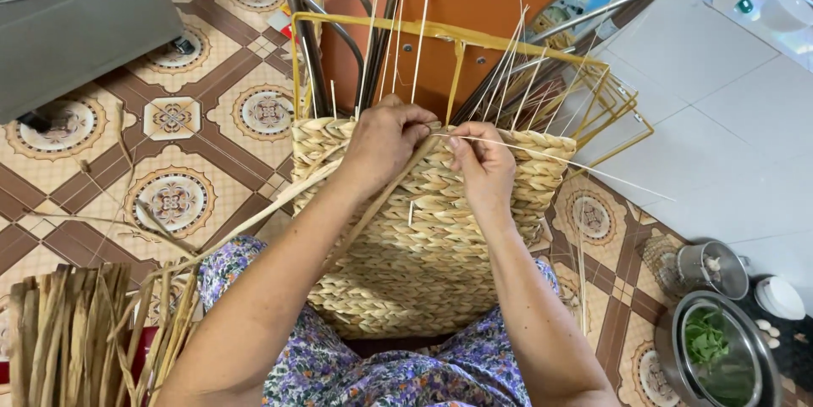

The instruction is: The person sits on a chair weaving a water hyacinth basket, threading and folding flat woven strands over the basket's rim and spokes by hand. They pull strands tight, tuck ends, and use scissors to trim protruding pieces while continuing to weave the rim.

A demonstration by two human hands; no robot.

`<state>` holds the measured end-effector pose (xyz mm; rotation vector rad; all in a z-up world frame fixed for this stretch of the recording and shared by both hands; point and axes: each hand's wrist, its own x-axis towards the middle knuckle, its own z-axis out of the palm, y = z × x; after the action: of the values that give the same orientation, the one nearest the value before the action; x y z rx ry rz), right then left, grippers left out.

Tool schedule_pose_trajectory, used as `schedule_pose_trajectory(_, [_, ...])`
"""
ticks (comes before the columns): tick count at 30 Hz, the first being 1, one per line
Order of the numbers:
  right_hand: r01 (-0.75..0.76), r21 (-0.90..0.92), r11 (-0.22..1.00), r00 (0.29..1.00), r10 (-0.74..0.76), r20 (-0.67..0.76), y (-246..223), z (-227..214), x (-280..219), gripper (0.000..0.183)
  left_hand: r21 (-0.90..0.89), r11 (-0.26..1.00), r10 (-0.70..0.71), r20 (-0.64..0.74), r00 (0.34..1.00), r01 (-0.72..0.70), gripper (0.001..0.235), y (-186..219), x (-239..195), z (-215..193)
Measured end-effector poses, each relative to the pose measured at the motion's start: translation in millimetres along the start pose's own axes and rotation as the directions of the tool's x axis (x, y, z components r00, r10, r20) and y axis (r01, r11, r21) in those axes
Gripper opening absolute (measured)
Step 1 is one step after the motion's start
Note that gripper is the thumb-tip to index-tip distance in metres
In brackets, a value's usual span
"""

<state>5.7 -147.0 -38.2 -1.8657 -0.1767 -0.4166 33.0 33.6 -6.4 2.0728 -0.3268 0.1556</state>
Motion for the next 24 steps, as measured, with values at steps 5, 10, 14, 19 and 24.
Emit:
schedule_pose_trajectory(5, [0.015, 0.029, 0.999, 1.000, -0.015, 0.000, -2.6, 0.8, -7.6, 0.005, -0.108, 0.983, -0.136, 0.115, 0.984, 0.149, 0.018, 10.9, 2.3, -15.7])
schedule_pose_trajectory(10, [0.042, -0.023, 0.999, 0.999, -0.042, 0.003, -4.1, 0.1, -14.4, 0.006, 0.092, 0.987, -0.138, 0.115, 0.984, 0.128, 0.026, 7.0, 10.7, -9.7])
schedule_pose_trajectory(14, [0.208, -0.160, 0.965, 0.978, -0.200, 0.061, -15.7, -2.3, -15.9, 0.005, 0.331, 0.943, -0.057, 0.135, 0.989, 0.009, 0.018, 4.4, 13.5, -1.7])
schedule_pose_trajectory(19, [0.294, -0.297, 0.908, 0.954, -0.259, 0.151, -4.1, 0.9, 7.5, 0.004, 0.436, 0.875, 0.207, 0.056, 0.977, -0.211, 0.015, -7.6, 10.8, 2.1])
schedule_pose_trajectory(24, [-0.129, -0.391, 0.911, 0.953, 0.223, 0.204, -53.4, 8.8, 40.1, 0.011, 0.628, 0.696, 0.394, 0.072, 0.916, -0.349, 0.018, 14.4, -4.3, -10.6])
